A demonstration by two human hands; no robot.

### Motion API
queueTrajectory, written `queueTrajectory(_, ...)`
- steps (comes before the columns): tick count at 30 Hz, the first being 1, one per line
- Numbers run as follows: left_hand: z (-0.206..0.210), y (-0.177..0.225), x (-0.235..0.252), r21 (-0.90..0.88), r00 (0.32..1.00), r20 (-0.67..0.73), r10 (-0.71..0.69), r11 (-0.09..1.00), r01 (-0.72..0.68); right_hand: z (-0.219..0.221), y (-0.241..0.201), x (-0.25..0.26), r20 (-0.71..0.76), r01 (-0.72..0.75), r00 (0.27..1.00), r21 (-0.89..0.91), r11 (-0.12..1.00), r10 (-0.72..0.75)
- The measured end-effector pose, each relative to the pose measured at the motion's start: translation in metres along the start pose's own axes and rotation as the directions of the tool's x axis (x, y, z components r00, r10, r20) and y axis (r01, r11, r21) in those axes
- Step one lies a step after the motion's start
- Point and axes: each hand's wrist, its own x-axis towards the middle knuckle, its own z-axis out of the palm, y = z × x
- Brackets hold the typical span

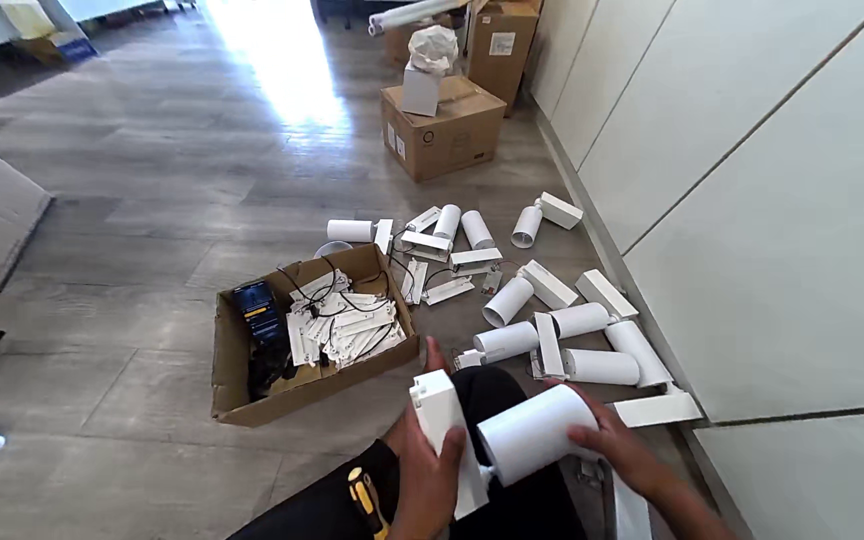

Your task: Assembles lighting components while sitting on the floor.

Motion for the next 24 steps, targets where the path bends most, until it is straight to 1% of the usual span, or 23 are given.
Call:
queueTrajectory(2,0.006,-0.004,0.011,-0.012,0.984,0.117,0.134,0.991,-0.134,-0.016,0.007,-0.001,0.058,-0.072,0.996,0.113,0.991,0.066)
queueTrajectory(3,0.009,-0.006,0.015,-0.033,0.972,0.151,0.180,0.984,-0.177,-0.020,0.008,-0.003,0.073,-0.097,0.993,0.140,0.985,0.088)
queueTrajectory(5,0.008,-0.007,0.019,-0.046,0.968,0.172,0.181,0.983,-0.176,-0.021,0.000,-0.010,0.065,-0.138,0.989,0.101,0.985,0.132)
queueTrajectory(6,0.003,-0.007,0.018,-0.011,0.977,0.156,0.148,0.989,-0.148,-0.017,-0.008,-0.011,0.056,-0.157,0.986,0.054,0.986,0.154)
queueTrajectory(8,-0.012,-0.008,0.014,0.113,0.997,0.055,0.048,0.992,-0.054,-0.005,-0.022,-0.008,0.063,-0.165,0.984,-0.040,0.986,0.167)
queueTrajectory(11,-0.040,-0.006,0.013,0.171,0.985,-0.122,-0.125,0.975,0.145,0.023,-0.034,0.007,0.112,-0.126,0.983,-0.153,0.980,0.144)
queueTrajectory(13,-0.063,-0.004,0.014,0.190,0.959,-0.222,-0.174,0.957,0.217,0.041,-0.036,0.025,0.141,-0.097,0.983,-0.140,0.985,0.117)
queueTrajectory(14,-0.078,-0.004,0.014,0.218,0.955,-0.241,-0.175,0.949,0.229,0.047,-0.039,0.035,0.156,-0.098,0.981,-0.114,0.989,0.115)
queueTrajectory(15,-0.095,-0.007,0.013,0.277,0.960,-0.232,-0.160,0.935,0.223,0.049,-0.042,0.047,0.167,-0.111,0.978,-0.080,0.991,0.123)
queueTrajectory(16,-0.114,-0.008,0.010,0.363,0.964,-0.217,-0.152,0.904,0.225,0.049,-0.046,0.059,0.173,-0.135,0.975,-0.049,0.990,0.142)
queueTrajectory(18,-0.151,-0.006,-0.001,0.565,0.962,-0.204,-0.183,0.780,0.268,0.044,-0.055,0.085,0.161,-0.191,0.970,0.044,0.981,0.182)
queueTrajectory(19,-0.167,-0.005,-0.006,0.655,0.951,-0.212,-0.224,0.690,0.308,0.041,-0.060,0.098,0.153,-0.216,0.969,0.124,0.969,0.197)
queueTrajectory(20,-0.179,-0.008,-0.011,0.740,0.935,-0.218,-0.278,0.578,0.344,0.039,-0.064,0.112,0.143,-0.235,0.968,0.217,0.948,0.207)
queueTrajectory(22,-0.185,-0.012,-0.014,0.857,0.877,-0.213,-0.431,0.349,0.380,0.039,-0.074,0.144,0.103,-0.258,0.966,0.383,0.887,0.237)
queueTrajectory(23,-0.174,-0.009,-0.009,0.898,0.853,-0.181,-0.489,0.273,0.346,0.041,-0.079,0.165,0.087,-0.256,0.966,0.456,0.852,0.244)
queueTrajectory(24,-0.157,-0.002,0.002,0.918,0.854,-0.123,-0.505,0.268,0.291,0.043,-0.084,0.189,0.083,-0.248,0.967,0.514,0.821,0.240)
